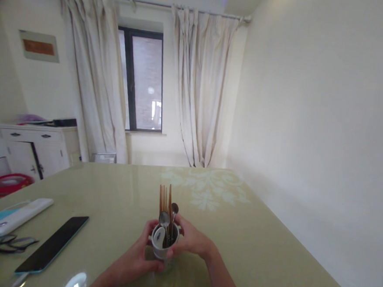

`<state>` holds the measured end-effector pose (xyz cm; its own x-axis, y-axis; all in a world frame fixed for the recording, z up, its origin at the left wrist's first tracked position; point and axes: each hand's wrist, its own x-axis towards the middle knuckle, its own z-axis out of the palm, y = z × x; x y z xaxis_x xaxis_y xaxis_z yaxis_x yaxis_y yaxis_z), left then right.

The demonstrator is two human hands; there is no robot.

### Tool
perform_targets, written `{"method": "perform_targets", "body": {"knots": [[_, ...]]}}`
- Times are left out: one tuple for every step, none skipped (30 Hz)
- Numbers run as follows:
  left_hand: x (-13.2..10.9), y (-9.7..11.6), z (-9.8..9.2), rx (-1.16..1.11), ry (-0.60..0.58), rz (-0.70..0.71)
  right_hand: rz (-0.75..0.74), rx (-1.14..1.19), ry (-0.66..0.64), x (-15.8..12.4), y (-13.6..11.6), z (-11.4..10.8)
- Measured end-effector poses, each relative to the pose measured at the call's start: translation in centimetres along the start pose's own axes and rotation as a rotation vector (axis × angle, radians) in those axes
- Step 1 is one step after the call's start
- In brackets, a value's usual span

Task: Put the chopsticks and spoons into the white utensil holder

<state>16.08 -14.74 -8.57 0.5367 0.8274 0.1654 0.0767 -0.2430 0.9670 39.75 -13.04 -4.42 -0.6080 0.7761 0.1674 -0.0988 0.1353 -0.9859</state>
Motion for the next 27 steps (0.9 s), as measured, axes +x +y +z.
{"method": "perform_targets", "body": {"knots": [[0.0, 0.1, 0.1, 0.008, 0.01, -0.002, 0.006, -0.013, -0.01, 0.0, 0.1, 0.0], [0.1, 0.2, 0.2, 0.012, 0.021, -0.006, 0.011, -0.019, -0.018, 0.0, 0.1, -0.1], [0.2, 0.3, 0.3, 0.014, 0.034, -0.011, 0.015, -0.019, -0.022, 0.0, 0.2, -0.1], [0.2, 0.4, 0.4, 0.018, 0.051, -0.015, 0.016, -0.014, -0.02, 0.0, 0.4, 0.0], [0.3, 0.3, 0.5, 0.023, 0.072, -0.014, 0.016, -0.009, -0.013, 0.1, 0.6, 0.0], [0.5, 0.2, 0.6, 0.026, 0.097, -0.007, 0.013, -0.005, -0.001, 0.2, 0.9, 0.0], [0.6, 0.0, 0.7, 0.024, 0.122, 0.004, 0.005, -0.003, 0.017, 0.3, 1.3, 0.1], [0.8, -0.2, 0.7, 0.018, 0.149, 0.019, -0.007, 0.0, 0.038, 0.5, 1.6, 0.1], [1.0, -0.5, 0.8, 0.013, 0.171, 0.035, -0.023, -0.001, 0.063, 0.6, 2.0, 0.2], [1.1, -0.9, 0.8, 0.012, 0.193, 0.049, -0.04, -0.007, 0.088, 0.7, 2.2, 0.2], [1.3, -1.2, 0.8, 0.019, 0.211, 0.057, -0.06, -0.021, 0.114, 0.8, 2.4, 0.2], [1.4, -1.6, 0.7, 0.034, 0.229, 0.06, -0.078, -0.044, 0.137, 0.9, 2.5, 0.1], [1.5, -1.9, 0.7, 0.054, 0.247, 0.059, -0.09, -0.074, 0.159, 0.8, 2.5, 0.0], [1.5, -2.1, 0.6, 0.076, 0.265, 0.058, -0.095, -0.107, 0.184, 0.8, 2.4, -0.3], [1.5, -2.3, 0.5, 0.097, 0.282, 0.056, -0.094, -0.141, 0.211, 0.7, 2.3, -0.6], [1.4, -2.5, 0.4, 0.115, 0.298, 0.056, -0.09, -0.17, 0.245, 0.6, 2.1, -1.0], [1.4, -2.5, 0.3, 0.129, 0.314, 0.061, -0.088, -0.194, 0.287, 0.4, 2.0, -1.5], [1.4, -2.6, 0.2, 0.142, 0.328, 0.068, -0.09, -0.214, 0.334, 0.3, 2.0, -2.0], [1.4, -2.5, 0.1, 0.151, 0.34, 0.074, -0.097, -0.229, 0.386, 0.2, 2.0, -2.7], [1.4, -2.5, 0.1, 0.157, 0.345, 0.078, -0.109, -0.243, 0.442, 0.0, 2.1, -3.5], [1.4, -2.4, 0.0, 0.162, 0.345, 0.076, -0.122, -0.256, 0.501, -0.2, 2.3, -4.3], [1.4, -2.4, 0.0, 0.167, 0.343, 0.072, -0.133, -0.27, 0.563, -0.4, 2.6, -5.2], [1.5, -2.3, -0.1, 0.175, 0.34, 0.067, -0.14, -0.29, 0.631, -0.6, 2.9, -6.2], [1.5, -2.2, -0.1, 0.187, 0.338, 0.064, -0.143, -0.315, 0.699, -0.8, 3.2, -7.1], [1.5, -2.2, -0.2, 0.201, 0.341, 0.064, -0.136, -0.351, 0.779, -1.1, 3.5, -8.1], [1.5, -2.1, -0.2, 0.216, 0.349, 0.067, -0.121, -0.4, 0.884, -1.4, 3.7, -9.0], [1.5, -2.0, -0.2, 0.235, 0.36, 0.07, -0.112, -0.451, 0.984, -1.7, 3.8, -9.8]]}}
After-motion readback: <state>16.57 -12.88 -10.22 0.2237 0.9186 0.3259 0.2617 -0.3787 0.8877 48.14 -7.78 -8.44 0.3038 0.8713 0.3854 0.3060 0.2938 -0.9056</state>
